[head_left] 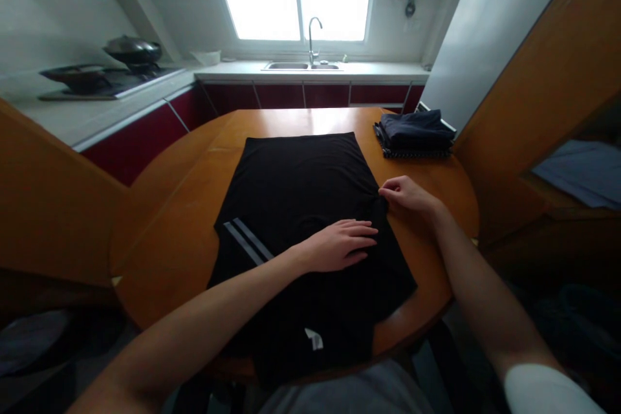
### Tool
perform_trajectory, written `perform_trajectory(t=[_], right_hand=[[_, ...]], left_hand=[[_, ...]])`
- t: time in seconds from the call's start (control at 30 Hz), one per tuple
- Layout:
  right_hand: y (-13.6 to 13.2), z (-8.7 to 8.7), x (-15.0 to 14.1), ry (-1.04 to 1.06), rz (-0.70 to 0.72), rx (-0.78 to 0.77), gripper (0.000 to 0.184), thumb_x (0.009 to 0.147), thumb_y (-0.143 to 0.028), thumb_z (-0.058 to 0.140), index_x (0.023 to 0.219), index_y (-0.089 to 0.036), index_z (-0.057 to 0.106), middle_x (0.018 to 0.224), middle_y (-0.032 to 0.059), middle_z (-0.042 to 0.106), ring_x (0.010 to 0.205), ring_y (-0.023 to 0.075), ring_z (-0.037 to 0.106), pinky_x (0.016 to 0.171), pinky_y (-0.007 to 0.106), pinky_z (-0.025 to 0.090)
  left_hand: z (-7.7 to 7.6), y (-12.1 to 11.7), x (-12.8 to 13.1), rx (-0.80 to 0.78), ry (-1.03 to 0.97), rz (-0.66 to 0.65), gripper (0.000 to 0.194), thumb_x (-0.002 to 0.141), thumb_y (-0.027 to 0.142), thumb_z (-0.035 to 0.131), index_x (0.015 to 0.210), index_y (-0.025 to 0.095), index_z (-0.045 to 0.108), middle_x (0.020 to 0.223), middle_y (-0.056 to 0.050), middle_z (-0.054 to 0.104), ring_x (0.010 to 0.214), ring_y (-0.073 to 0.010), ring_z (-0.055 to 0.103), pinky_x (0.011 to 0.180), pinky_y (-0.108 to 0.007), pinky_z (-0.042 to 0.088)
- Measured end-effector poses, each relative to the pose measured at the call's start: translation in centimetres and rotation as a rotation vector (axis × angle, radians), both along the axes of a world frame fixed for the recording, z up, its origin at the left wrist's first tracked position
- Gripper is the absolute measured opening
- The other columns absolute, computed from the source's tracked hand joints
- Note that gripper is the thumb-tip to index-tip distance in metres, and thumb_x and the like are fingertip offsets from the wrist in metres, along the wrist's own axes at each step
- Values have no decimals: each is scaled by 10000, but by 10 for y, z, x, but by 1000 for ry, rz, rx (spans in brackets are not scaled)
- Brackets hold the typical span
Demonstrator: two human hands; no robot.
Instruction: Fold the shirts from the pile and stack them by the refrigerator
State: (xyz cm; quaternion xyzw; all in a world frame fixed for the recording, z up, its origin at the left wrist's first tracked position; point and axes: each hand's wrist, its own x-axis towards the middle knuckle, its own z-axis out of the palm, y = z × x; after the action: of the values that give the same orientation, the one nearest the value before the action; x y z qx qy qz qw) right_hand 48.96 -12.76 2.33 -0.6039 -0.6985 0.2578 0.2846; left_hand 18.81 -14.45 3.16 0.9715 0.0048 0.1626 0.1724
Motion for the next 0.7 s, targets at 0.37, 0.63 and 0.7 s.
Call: perform_trajectory(t=[0.37, 0.63, 0.7], right_hand=[[-1, -1, -6, -2, 54, -90, 377, 742, -534, 743, 733, -158, 722, 703, 37, 679, 652, 158, 570, 598, 269, 428], [0, -5, -6, -1, 32, -96, 377, 724, -534, 754, 738, -161, 704, 681, 20, 654, 622, 145, 549, 587, 268, 413], [1, -7, -5, 5, 33, -98, 377, 718, -532, 760, 748, -160, 703, 681, 16, 650, 621, 144, 549, 583, 267, 411]], left_hand=[[16, 17, -9, 113, 127, 41, 387, 918, 85, 563, 1237, 278, 665, 1218, -68, 673, 1146, -211, 608, 968, -315, 466], [30, 12, -10, 200, 51, 60, 269, 964, 157, 514, 1117, 271, 703, 1069, -58, 691, 1024, -212, 605, 951, -352, 422], [30, 10, -11, 184, 73, 26, 269, 927, 163, 542, 1100, 275, 715, 1039, -48, 699, 995, -208, 613, 950, -351, 422]])
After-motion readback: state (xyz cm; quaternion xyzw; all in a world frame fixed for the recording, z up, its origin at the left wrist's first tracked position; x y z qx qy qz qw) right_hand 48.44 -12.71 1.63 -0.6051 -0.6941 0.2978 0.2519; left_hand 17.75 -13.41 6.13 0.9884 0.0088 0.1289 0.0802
